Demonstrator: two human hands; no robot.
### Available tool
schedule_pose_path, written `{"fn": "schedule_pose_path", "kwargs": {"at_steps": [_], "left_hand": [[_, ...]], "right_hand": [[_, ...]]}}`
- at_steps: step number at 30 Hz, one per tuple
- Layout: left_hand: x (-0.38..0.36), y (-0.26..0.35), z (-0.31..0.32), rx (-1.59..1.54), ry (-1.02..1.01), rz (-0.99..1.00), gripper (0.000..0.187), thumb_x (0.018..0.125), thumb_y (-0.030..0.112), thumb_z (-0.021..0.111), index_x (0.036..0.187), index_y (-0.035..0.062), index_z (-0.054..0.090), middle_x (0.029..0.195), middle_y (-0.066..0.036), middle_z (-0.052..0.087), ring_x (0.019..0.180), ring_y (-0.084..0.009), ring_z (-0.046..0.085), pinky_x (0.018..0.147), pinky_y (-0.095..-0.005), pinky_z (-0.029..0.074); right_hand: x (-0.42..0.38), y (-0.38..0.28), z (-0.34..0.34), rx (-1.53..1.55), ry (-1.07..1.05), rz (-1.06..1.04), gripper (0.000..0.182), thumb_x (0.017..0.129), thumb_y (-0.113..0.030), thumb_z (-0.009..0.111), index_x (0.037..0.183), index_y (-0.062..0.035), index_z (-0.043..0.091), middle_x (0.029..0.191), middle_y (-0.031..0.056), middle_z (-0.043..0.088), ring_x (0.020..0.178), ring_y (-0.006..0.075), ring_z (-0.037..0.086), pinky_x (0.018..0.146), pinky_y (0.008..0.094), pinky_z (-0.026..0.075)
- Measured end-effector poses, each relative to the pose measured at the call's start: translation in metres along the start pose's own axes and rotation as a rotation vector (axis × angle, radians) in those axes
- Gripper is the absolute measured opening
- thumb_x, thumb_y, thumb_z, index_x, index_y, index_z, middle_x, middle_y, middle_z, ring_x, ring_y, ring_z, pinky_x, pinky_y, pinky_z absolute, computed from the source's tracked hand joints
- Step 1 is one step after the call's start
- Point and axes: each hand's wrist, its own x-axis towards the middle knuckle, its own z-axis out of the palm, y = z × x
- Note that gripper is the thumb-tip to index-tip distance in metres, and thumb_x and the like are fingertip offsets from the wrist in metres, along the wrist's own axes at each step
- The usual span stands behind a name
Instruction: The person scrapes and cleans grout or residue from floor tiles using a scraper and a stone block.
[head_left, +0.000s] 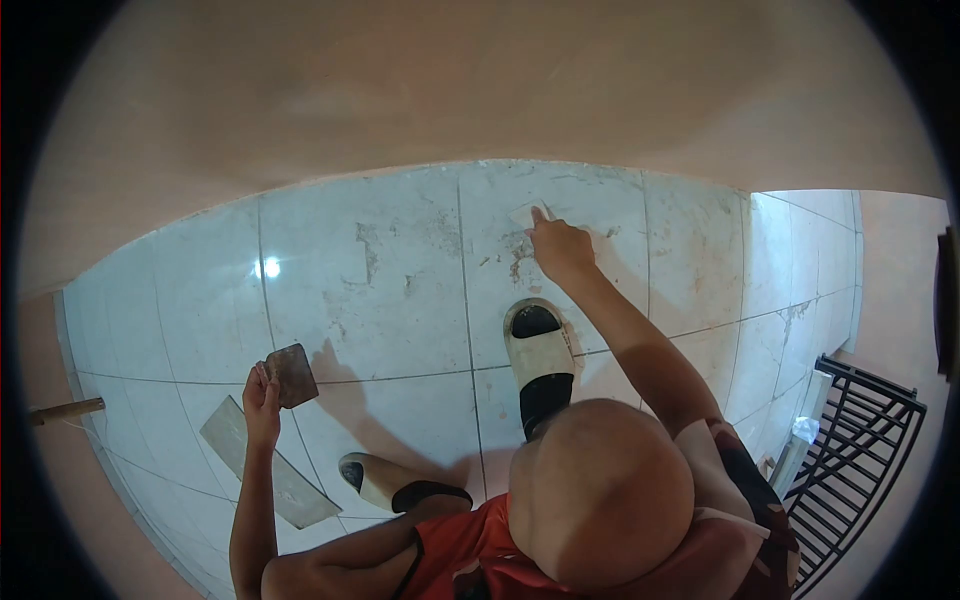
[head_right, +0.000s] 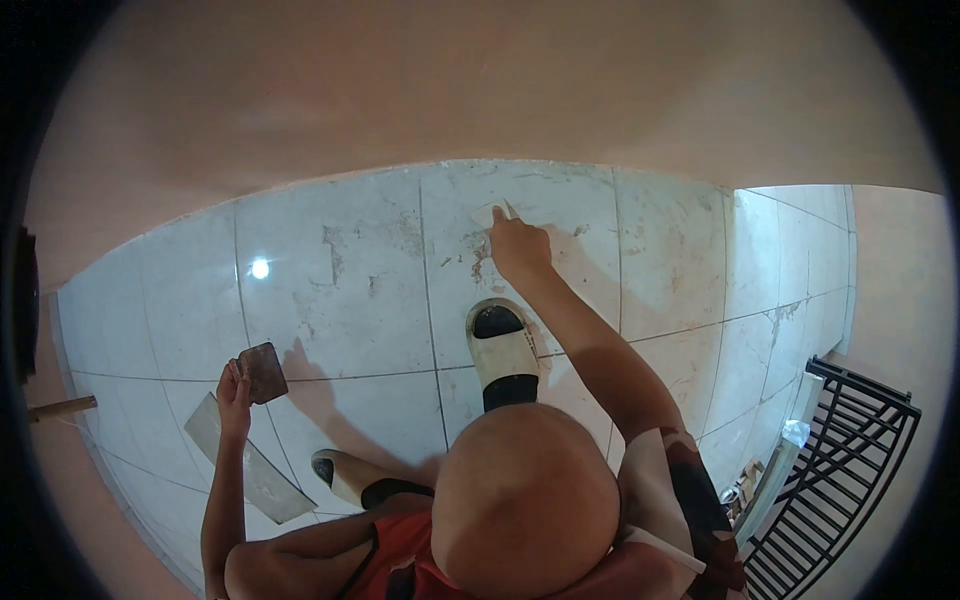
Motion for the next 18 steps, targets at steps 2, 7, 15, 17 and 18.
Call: {"fn": "schedule_pose_path", "kwargs": {"at_steps": [2,7,15,17,18], "left_hand": [[0.001,-0.003,0.002,0.006,-0.007,0.013,0.015,0.100,0.013,0.048,0.108,0.0014,0.053,0.095,0.004,0.054,0.083,-0.0034,0.045,0.072,-0.0189,0.039],[-0.002,-0.013,-0.002,0.148,-0.027,0.028,0.013,0.099,0.012,0.049,0.106,0.0020,0.052,0.093,0.003,0.053,0.083,-0.0037,0.044,0.073,-0.0191,0.038],[-0.017,0.010,0.019,0.028,0.135,-0.008,0.013,0.097,0.007,0.044,0.085,0.0053,0.041,0.080,0.003,0.037,0.073,-0.0066,0.032,0.066,-0.0221,0.032],[-0.020,-0.007,0.007,0.097,0.100,-0.023,0.013,0.097,0.007,0.044,0.085,0.0054,0.041,0.080,0.003,0.037,0.073,-0.0065,0.033,0.066,-0.0222,0.032],[-0.020,-0.013,0.003,0.164,0.073,-0.027,0.012,0.097,0.007,0.043,0.084,0.0056,0.041,0.080,0.003,0.037,0.073,-0.0064,0.033,0.065,-0.0223,0.032]], "right_hand": [[0.006,0.000,-0.002,-0.013,-0.038,0.015,0.035,0.098,-0.028,0.048,0.122,-0.0033,0.057,0.096,0.0213,0.069,0.093,0.0366,0.068,0.076,0.0496,0.054],[0.041,-0.011,-0.011,0.064,0.053,0.023,0.040,0.097,-0.029,0.052,0.129,-0.0068,0.056,0.103,0.0231,0.068,0.092,0.0383,0.068,0.080,0.0468,0.054],[-0.022,0.199,0.021,0.233,0.351,0.272,0.034,0.094,-0.021,0.052,0.127,-0.0151,0.061,0.106,0.0193,0.068,0.096,0.0398,0.064,0.084,0.0477,0.051],[-0.018,0.253,0.010,0.154,0.313,0.481,0.043,0.094,-0.022,0.047,0.134,-0.0075,0.054,0.109,0.0237,0.066,0.097,0.0419,0.064,0.086,0.0484,0.051],[-0.013,0.271,0.001,0.060,0.299,0.537,0.042,0.094,-0.021,0.044,0.131,-0.0072,0.056,0.111,0.0257,0.065,0.099,0.0424,0.064,0.086,0.0487,0.051]]}}
